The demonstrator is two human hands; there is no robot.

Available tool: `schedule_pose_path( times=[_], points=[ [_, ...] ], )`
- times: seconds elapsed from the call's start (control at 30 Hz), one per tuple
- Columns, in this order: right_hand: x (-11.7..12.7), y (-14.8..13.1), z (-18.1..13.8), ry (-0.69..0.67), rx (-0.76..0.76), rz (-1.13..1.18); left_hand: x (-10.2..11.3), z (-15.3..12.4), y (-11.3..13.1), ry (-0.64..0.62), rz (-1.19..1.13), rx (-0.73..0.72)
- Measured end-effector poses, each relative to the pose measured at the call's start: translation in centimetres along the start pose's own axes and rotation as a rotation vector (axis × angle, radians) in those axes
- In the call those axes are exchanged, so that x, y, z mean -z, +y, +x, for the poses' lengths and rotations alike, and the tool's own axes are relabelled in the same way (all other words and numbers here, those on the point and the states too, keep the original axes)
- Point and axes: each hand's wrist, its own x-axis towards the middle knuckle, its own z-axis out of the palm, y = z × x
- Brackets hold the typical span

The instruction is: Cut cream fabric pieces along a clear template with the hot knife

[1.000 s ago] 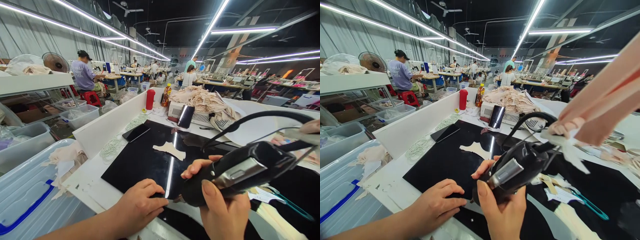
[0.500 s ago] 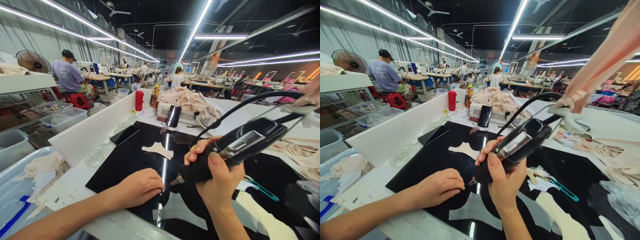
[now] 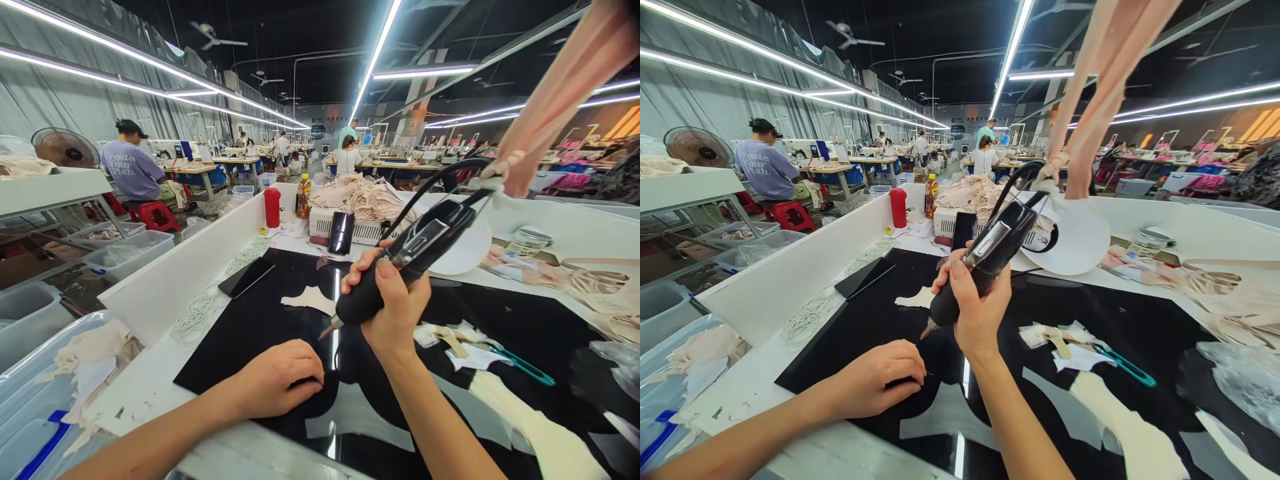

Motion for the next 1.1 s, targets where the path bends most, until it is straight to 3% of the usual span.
schedule_pose_path(
  times=[0.2, 0.4, 0.67, 0.87, 1.1],
  points=[
    [0.8, 0.2, -0.4, -0.041, 0.009, -0.11, 0.0, -0.1, -0.2, -0.013, -0.025, 0.008],
    [2.4, -1.8, -2.5, 0.065, -0.018, -0.111, 0.0, 0.0, -0.2, -0.022, -0.069, 0.008],
    [3.2, -4.1, -5.3, 0.103, -0.016, -0.199, 1.1, 1.3, 0.2, -0.219, -0.188, 0.009],
    [3.1, -3.7, -6.0, 0.107, -0.012, -0.233, 0.3, 2.0, -1.0, -0.276, -0.178, -0.052],
    [2.9, -3.0, -6.4, 0.097, -0.015, -0.245, 0.3, 2.0, -1.2, -0.331, -0.264, -0.015]
  ],
)
